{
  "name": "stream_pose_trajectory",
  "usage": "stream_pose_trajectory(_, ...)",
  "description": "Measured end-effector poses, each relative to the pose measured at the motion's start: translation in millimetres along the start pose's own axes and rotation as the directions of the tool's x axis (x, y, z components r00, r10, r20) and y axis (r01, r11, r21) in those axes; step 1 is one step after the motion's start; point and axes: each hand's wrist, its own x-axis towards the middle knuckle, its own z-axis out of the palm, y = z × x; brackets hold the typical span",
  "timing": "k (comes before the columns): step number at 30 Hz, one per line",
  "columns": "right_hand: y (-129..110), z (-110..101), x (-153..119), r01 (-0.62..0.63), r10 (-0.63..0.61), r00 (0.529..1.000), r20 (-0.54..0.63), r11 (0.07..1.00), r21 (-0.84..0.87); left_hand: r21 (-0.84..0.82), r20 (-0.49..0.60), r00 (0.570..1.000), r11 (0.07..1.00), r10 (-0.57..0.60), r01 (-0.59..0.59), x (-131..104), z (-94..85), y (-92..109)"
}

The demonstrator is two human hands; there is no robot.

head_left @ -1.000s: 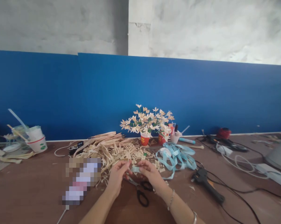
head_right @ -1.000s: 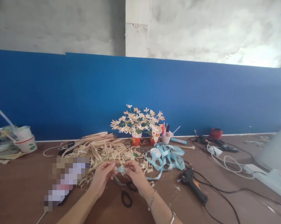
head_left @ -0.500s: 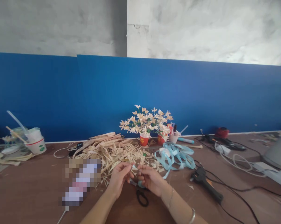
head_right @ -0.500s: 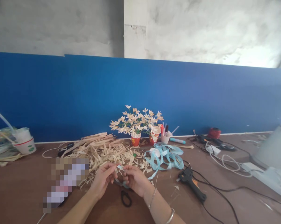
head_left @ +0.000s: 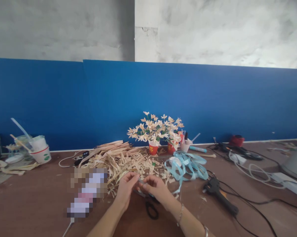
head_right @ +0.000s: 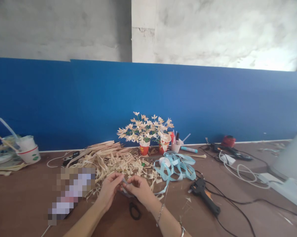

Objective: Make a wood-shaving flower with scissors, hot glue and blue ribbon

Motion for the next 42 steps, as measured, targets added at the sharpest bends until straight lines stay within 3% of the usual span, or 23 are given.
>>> stream_pose_trajectory(4,1.1,-7.3,1.9,0.143,-0.175,0.98,-0.099,0.954,-0.265,0.065,-0.034,0.999,0.998,0.012,-0.01,1.3,-1.2,-1.6)
stream_pose_trajectory(7,-3.5,-11.5,1.8,0.216,-0.285,0.947,-0.147,0.906,-0.364,0.155,-0.042,0.999,0.988,0.022,-0.015,0.9,-0.6,-2.9)
stream_pose_trajectory(13,-4.1,-10.8,2.1,0.133,-0.191,0.965,-0.18,0.948,-0.29,0.286,-0.005,0.999,0.958,0.031,-0.029,-1.2,2.6,-5.5)
stream_pose_trajectory(27,3.9,-7.5,5.7,0.041,-0.074,0.966,-0.249,0.99,-0.136,0.295,0.004,1.0,0.956,0.013,-0.013,-5.1,9.3,-6.2)
stream_pose_trajectory(38,5.7,-5.6,6.9,0.08,-0.128,0.964,-0.231,0.975,-0.208,0.275,-0.006,1.0,0.962,-0.003,0.004,-8.5,13.0,-2.5)
stream_pose_trajectory(42,3.9,-5.3,5.0,0.022,-0.043,0.976,-0.214,0.995,-0.102,0.277,0.0,1.0,0.961,-0.002,0.002,-8.0,13.1,-1.9)
